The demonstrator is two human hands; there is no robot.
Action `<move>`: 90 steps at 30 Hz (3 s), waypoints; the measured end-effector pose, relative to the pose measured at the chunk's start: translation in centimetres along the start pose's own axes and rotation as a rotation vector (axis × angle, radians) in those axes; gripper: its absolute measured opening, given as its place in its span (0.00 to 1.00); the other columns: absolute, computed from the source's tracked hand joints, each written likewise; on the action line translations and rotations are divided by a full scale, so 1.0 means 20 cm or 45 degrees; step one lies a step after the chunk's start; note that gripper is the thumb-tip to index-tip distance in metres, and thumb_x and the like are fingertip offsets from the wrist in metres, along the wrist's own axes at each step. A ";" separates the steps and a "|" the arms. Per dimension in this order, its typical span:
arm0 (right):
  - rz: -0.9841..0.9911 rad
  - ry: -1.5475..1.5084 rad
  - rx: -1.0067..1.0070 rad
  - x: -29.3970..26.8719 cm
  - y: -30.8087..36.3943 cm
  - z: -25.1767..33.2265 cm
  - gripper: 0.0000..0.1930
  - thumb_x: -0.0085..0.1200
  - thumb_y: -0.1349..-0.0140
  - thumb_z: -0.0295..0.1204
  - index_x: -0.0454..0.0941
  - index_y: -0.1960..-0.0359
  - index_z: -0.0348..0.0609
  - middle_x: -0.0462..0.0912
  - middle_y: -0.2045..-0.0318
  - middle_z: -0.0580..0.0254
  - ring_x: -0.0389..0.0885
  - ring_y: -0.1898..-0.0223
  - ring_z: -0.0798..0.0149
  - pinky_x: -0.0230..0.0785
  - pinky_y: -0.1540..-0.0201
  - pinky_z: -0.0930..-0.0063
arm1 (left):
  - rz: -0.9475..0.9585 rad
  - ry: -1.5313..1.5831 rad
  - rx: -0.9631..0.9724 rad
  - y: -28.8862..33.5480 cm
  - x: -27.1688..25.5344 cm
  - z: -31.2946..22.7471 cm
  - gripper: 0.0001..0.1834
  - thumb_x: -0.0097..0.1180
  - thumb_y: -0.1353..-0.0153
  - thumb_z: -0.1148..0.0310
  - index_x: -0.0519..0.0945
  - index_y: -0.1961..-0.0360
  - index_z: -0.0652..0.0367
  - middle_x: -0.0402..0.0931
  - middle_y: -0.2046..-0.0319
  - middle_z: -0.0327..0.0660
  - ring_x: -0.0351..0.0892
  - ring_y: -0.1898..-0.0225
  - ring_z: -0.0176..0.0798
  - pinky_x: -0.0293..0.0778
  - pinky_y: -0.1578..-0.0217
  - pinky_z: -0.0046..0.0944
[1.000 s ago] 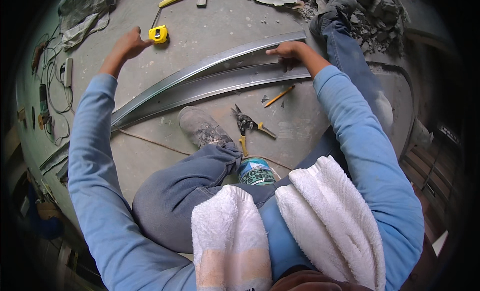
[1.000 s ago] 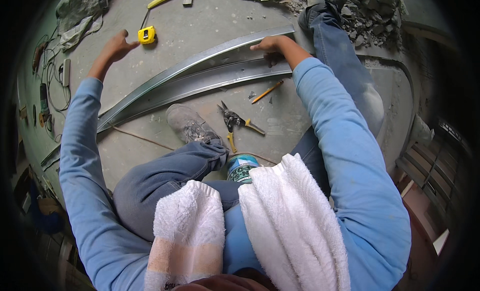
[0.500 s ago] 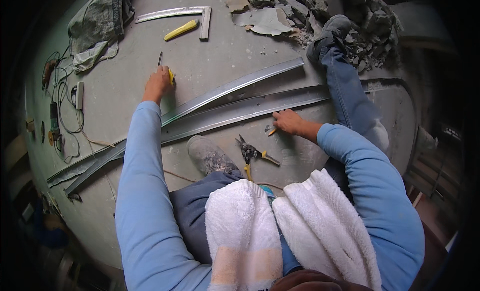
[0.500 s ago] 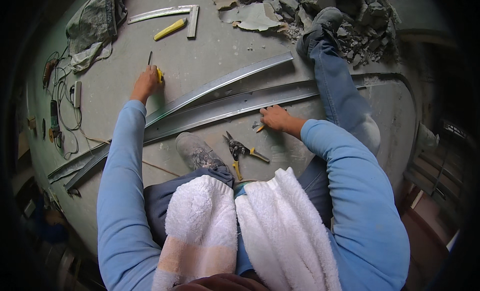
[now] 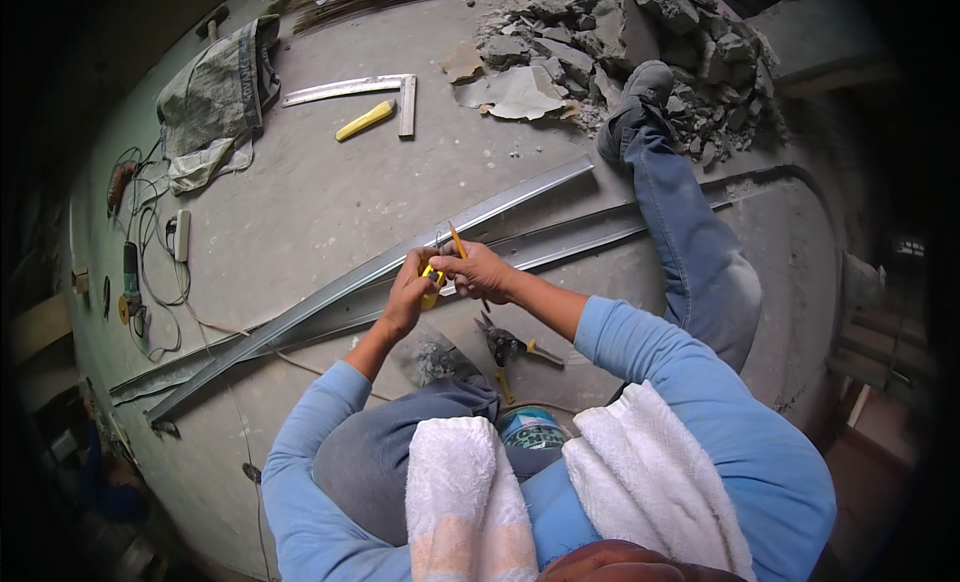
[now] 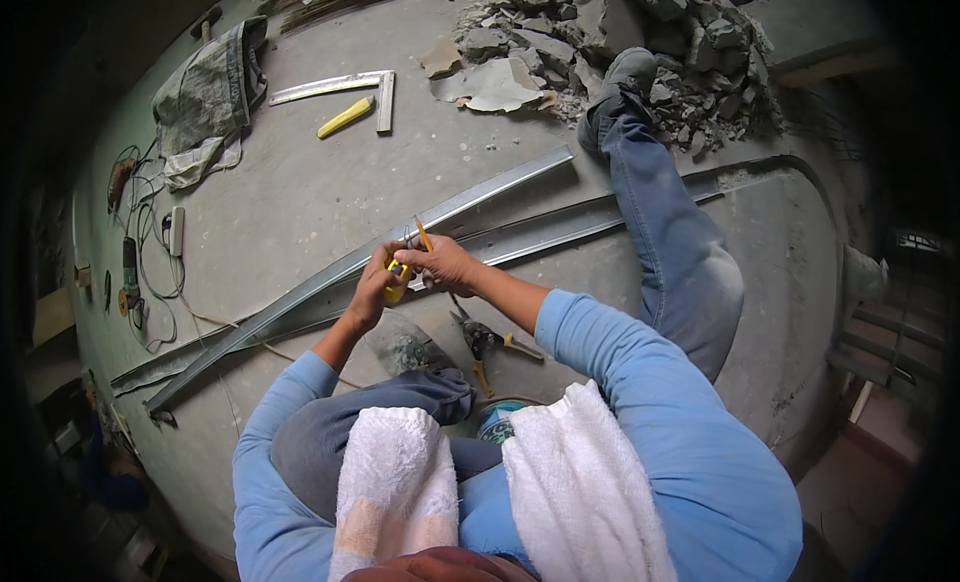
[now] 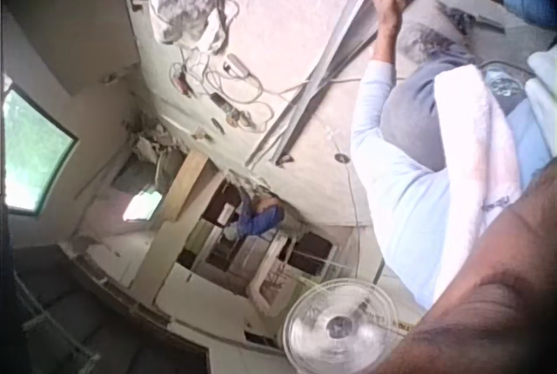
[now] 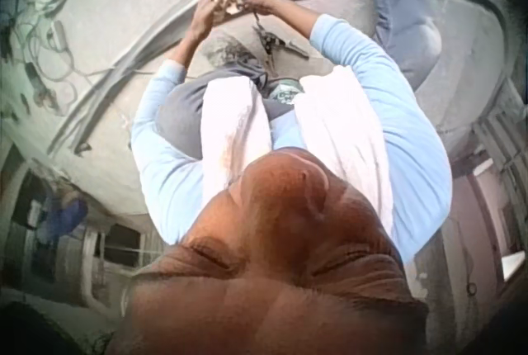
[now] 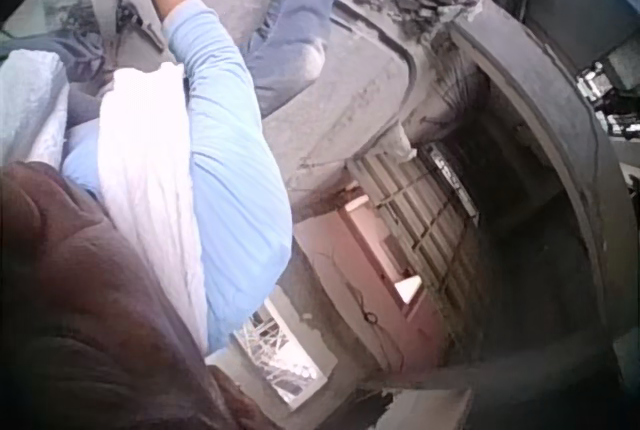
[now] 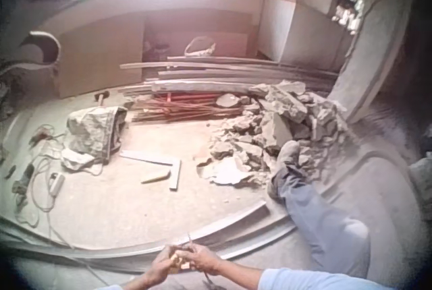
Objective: The person measures and marks metal strips with a tape measure and pencil, then cuts them using tin snips. The person sits on the floor during the task and handles multiple metal strips sequentially.
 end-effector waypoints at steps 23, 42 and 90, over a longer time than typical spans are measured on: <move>-0.519 -0.152 -0.258 -0.60 -0.07 0.38 0.12 0.67 0.37 0.36 0.74 0.66 0.49 0.78 0.71 0.69 0.71 0.80 0.78 0.58 0.86 0.84 | -0.146 -1.151 -0.143 0.03 -0.51 -0.06 0.28 0.58 0.35 0.51 0.76 0.47 0.65 0.82 0.56 0.61 0.81 0.52 0.65 0.75 0.51 0.53; -0.242 0.479 -0.219 0.00 -0.23 0.44 0.25 0.63 0.36 0.51 0.80 0.53 0.38 0.84 0.62 0.59 0.79 0.75 0.70 0.67 0.76 0.74 | -0.422 -0.633 -0.025 0.09 -0.41 -0.09 0.43 0.58 0.33 0.41 0.63 0.32 0.66 0.81 0.59 0.56 0.82 0.56 0.46 0.77 0.53 0.43; 0.297 2.301 -0.800 0.25 -0.19 0.21 0.17 0.59 0.58 0.43 0.77 0.71 0.45 0.81 0.69 0.54 0.80 0.61 0.46 0.73 0.58 0.53 | -0.546 1.907 0.216 0.60 -0.58 0.69 0.20 0.53 0.36 0.54 0.78 0.56 0.62 0.81 0.57 0.61 0.83 0.53 0.63 0.82 0.54 0.66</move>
Point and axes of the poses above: each hand's wrist, its own y-axis away from the middle knuckle, its own x-axis out of the palm, z = x × y, the point moved 8 cm from there along -y, towards the middle knuckle
